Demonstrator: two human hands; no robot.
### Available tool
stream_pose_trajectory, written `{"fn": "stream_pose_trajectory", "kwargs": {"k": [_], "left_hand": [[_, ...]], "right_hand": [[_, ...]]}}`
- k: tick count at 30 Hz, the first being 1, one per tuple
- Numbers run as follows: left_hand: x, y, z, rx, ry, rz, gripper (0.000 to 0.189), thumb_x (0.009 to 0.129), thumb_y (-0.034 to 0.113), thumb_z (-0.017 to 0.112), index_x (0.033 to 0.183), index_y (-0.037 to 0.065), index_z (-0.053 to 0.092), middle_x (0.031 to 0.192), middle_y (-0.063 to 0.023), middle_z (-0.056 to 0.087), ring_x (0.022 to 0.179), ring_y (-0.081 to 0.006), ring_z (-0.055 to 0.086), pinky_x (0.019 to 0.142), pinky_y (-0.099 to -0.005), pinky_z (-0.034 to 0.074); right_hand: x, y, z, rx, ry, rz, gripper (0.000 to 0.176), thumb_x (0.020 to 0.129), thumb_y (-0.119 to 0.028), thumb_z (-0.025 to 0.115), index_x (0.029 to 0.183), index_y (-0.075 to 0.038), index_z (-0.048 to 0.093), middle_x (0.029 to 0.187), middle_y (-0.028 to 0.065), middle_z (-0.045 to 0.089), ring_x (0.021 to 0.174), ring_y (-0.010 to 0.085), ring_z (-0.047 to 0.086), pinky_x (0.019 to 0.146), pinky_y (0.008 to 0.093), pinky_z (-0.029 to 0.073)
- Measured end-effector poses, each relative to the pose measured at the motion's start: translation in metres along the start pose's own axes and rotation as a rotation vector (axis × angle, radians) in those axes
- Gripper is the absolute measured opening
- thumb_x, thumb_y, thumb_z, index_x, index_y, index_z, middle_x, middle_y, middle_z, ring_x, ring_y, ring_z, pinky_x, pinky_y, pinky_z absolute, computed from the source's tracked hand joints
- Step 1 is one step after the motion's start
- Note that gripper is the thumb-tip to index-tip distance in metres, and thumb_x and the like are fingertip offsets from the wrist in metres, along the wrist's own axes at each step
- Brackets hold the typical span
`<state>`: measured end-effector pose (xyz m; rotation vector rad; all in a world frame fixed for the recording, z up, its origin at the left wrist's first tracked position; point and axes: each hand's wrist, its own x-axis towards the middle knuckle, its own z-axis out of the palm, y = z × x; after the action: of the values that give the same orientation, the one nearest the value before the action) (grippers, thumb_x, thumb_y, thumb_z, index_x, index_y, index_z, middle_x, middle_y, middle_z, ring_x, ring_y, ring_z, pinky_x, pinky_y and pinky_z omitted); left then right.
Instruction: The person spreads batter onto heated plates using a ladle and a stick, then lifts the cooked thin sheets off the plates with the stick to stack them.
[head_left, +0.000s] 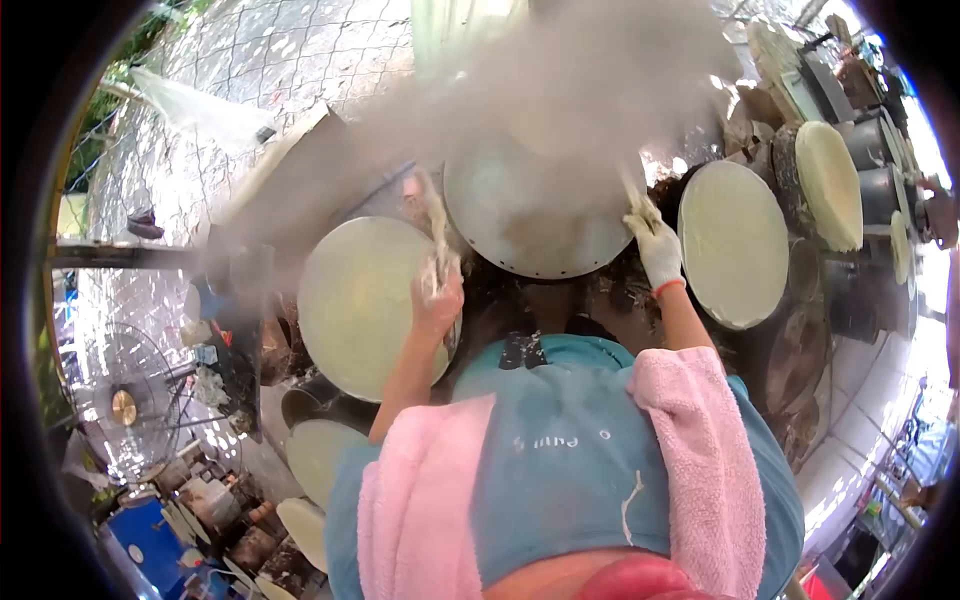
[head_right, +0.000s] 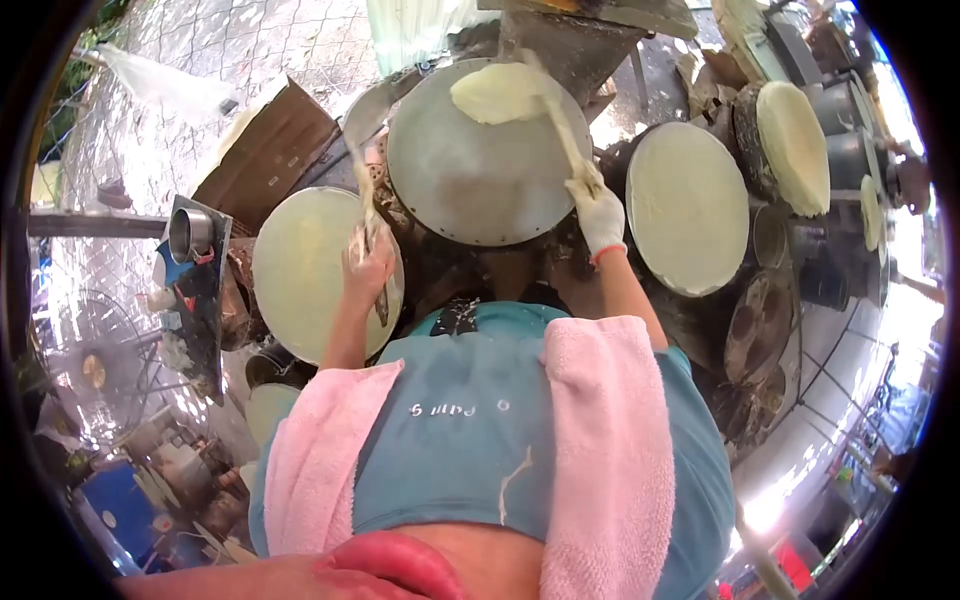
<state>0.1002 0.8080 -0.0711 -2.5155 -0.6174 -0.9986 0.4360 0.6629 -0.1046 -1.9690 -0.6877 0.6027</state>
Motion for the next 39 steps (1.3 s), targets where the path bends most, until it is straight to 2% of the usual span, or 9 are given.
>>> {"fn": "stream_pose_trajectory", "kwargs": {"k": [3, 6, 8, 10, 15, 20, 24, 32, 39], "left_hand": [[-0.062, 0.022, -0.008, -0.119, -0.211, -0.330, 0.014, 0.094, 0.018, 0.052, 0.092, 0.004, 0.052, 0.064, -0.0006, 0.049, 0.044, -0.0088, 0.046, 0.036, -0.0234, 0.033], [-0.087, 0.035, -0.025, -0.295, -0.467, -0.731, 0.018, 0.088, 0.013, 0.055, 0.103, 0.002, 0.054, 0.079, -0.0094, 0.055, 0.063, -0.0185, 0.053, 0.051, -0.0310, 0.041], [-0.077, 0.043, -0.039, -0.301, -0.531, -0.828, 0.029, 0.083, 0.008, 0.057, 0.111, 0.001, 0.056, 0.095, -0.0191, 0.062, 0.082, -0.0286, 0.062, 0.066, -0.0389, 0.049], [-0.017, 0.046, -0.079, -1.081, -0.194, -1.598, 0.019, 0.091, 0.010, 0.052, 0.106, 0.000, 0.051, 0.068, -0.0088, 0.057, 0.051, -0.0154, 0.055, 0.043, -0.0281, 0.042], [0.002, 0.057, -0.081, -1.037, 0.009, -1.626, 0.013, 0.095, 0.013, 0.048, 0.097, 0.000, 0.048, 0.056, -0.0015, 0.044, 0.038, -0.0086, 0.040, 0.034, -0.0225, 0.030], [0.004, 0.075, -0.087, -0.974, -0.121, -1.784, 0.015, 0.095, 0.016, 0.048, 0.089, 0.002, 0.048, 0.056, -0.0011, 0.043, 0.037, -0.0080, 0.038, 0.033, -0.0225, 0.029], [0.008, 0.088, -0.091, -0.842, -0.047, -1.827, 0.016, 0.095, 0.016, 0.048, 0.087, 0.002, 0.047, 0.056, -0.0009, 0.043, 0.037, -0.0083, 0.039, 0.033, -0.0227, 0.029], [0.017, 0.113, -0.079, -0.859, -0.017, -1.863, 0.014, 0.094, 0.013, 0.048, 0.087, 0.002, 0.047, 0.055, -0.0016, 0.043, 0.036, -0.0104, 0.041, 0.031, -0.0237, 0.029], [0.015, 0.133, -0.076, -0.750, -0.052, -1.915, 0.017, 0.094, 0.016, 0.050, 0.084, 0.002, 0.049, 0.057, -0.0003, 0.044, 0.033, -0.0069, 0.035, 0.030, -0.0220, 0.024]], "right_hand": [[0.002, 0.049, 0.043, 0.251, -0.179, 0.096, 0.026, 0.086, -0.026, 0.067, 0.103, -0.007, 0.064, 0.074, -0.0053, 0.050, 0.064, 0.0021, 0.046, 0.058, 0.0178, 0.039], [0.002, -0.028, 0.055, 0.250, -0.434, 0.499, 0.038, 0.083, -0.025, 0.070, 0.113, -0.002, 0.063, 0.098, 0.0023, 0.065, 0.091, 0.0076, 0.055, 0.080, 0.0224, 0.044], [0.017, -0.021, 0.033, 0.137, -0.418, 0.085, 0.039, 0.082, -0.025, 0.070, 0.114, -0.004, 0.063, 0.098, 0.0028, 0.065, 0.087, 0.0083, 0.056, 0.079, 0.0218, 0.045], [0.031, -0.007, -0.003, 0.031, -0.275, -0.066, 0.036, 0.085, -0.022, 0.067, 0.112, 0.002, 0.062, 0.096, 0.0008, 0.064, 0.086, 0.0082, 0.055, 0.080, 0.0206, 0.044], [0.022, -0.027, 0.015, 0.112, -0.490, 0.477, 0.031, 0.087, -0.021, 0.065, 0.110, -0.001, 0.064, 0.091, -0.0029, 0.060, 0.085, 0.0054, 0.052, 0.075, 0.0195, 0.043], [0.059, -0.010, 0.005, -0.010, -0.530, -0.140, 0.032, 0.087, -0.023, 0.063, 0.112, -0.003, 0.063, 0.093, -0.0002, 0.063, 0.082, 0.0068, 0.056, 0.070, 0.0185, 0.044], [0.094, 0.025, -0.018, 0.522, -0.479, 0.130, 0.038, 0.085, -0.023, 0.068, 0.114, 0.000, 0.061, 0.090, 0.0005, 0.062, 0.081, 0.0073, 0.054, 0.071, 0.0197, 0.044], [0.111, -0.001, -0.018, 0.110, -0.813, -0.043, 0.043, 0.082, -0.019, 0.070, 0.119, 0.000, 0.059, 0.102, -0.0008, 0.062, 0.096, 0.0096, 0.054, 0.087, 0.0216, 0.042], [0.129, -0.027, -0.019, -0.070, -1.087, 0.463, 0.034, 0.082, -0.014, 0.069, 0.113, -0.003, 0.064, 0.092, -0.0007, 0.061, 0.081, 0.0044, 0.053, 0.069, 0.0188, 0.042]]}}
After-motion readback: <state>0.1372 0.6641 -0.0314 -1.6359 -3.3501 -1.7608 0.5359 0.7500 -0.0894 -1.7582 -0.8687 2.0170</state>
